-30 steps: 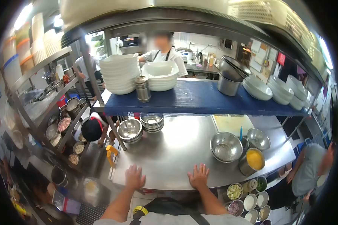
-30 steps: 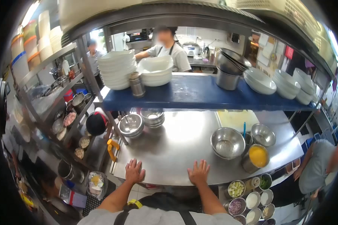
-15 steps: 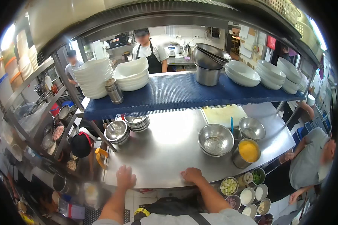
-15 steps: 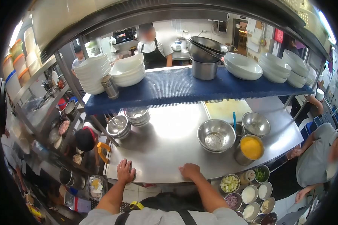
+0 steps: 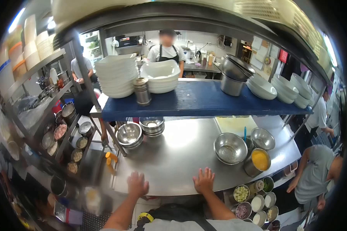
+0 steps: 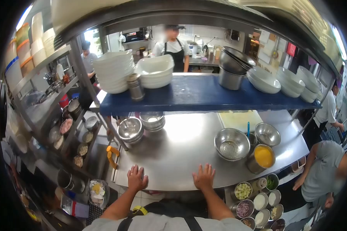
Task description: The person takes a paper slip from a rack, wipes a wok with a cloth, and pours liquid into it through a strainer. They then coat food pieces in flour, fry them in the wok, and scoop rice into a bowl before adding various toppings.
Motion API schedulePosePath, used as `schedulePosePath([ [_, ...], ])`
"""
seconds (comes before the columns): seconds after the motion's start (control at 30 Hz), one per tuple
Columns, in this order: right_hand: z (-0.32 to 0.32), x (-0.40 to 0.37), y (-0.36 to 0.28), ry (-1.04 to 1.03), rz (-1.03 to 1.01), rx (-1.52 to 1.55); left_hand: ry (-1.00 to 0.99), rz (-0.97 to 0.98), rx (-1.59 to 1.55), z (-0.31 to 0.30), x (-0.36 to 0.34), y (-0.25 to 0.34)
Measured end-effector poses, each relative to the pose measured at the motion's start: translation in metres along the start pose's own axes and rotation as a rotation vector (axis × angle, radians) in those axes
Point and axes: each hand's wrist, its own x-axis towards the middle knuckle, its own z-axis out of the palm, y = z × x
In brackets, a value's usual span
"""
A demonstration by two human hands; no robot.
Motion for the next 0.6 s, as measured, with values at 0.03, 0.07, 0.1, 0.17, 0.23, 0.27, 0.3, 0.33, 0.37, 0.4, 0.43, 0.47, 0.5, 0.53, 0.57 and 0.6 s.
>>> schedulePosePath([
  [0.03,0.001,0.001,0.0,0.01,-0.002,-0.002,0.073,0.052,0.036,0.003,0.0,-0.003],
  [0.07,0.003,0.001,-0.001,0.02,-0.005,-0.004,0.147,0.103,0.074,0.004,0.0,-0.007],
  [0.1,0.004,0.002,-0.003,0.031,-0.011,-0.007,0.224,0.15,0.112,0.006,0.0,-0.011],
  [0.17,0.004,0.003,-0.006,0.063,-0.008,0.003,0.203,0.146,0.094,0.007,-0.001,-0.019],
  [0.23,0.007,0.002,-0.013,0.1,-0.004,-0.01,0.212,0.147,0.069,0.008,-0.001,-0.024],
  [0.27,0.01,0.002,-0.015,0.122,-0.002,-0.028,0.206,0.141,0.036,0.007,0.0,-0.027],
  [0.3,0.013,0.001,-0.015,0.142,-0.001,-0.048,0.134,0.109,0.046,0.007,-0.001,-0.028],
  [0.33,0.017,0.0,-0.016,0.171,0.008,-0.073,0.062,0.078,0.054,0.003,0.0,-0.028],
  [0.37,0.022,0.001,-0.02,0.203,0.015,-0.096,-0.008,0.049,0.062,-0.005,0.005,-0.027],
  [0.4,0.026,0.003,-0.022,0.235,0.023,-0.116,-0.212,0.01,0.004,-0.014,0.014,-0.028],
  [0.43,0.03,0.005,-0.022,0.25,0.018,-0.128,-0.418,-0.023,-0.055,-0.029,0.026,-0.027],
  [0.47,0.033,0.004,-0.022,0.263,0.016,-0.138,-0.627,-0.051,-0.113,-0.042,0.034,-0.026],
  [0.5,0.035,0.003,-0.022,0.279,0.015,-0.145,-0.601,-0.025,-0.178,-0.058,0.038,-0.022],
  [0.53,0.034,0.003,-0.023,0.277,0.013,-0.151,-0.57,0.001,-0.239,-0.076,0.041,-0.017],
  [0.57,0.033,0.005,-0.024,0.276,0.01,-0.155,-0.535,0.027,-0.298,-0.084,0.042,-0.014],
  [0.6,0.033,0.007,-0.025,0.276,0.006,-0.157,-0.321,0.07,-0.286,-0.082,0.04,-0.014],
])
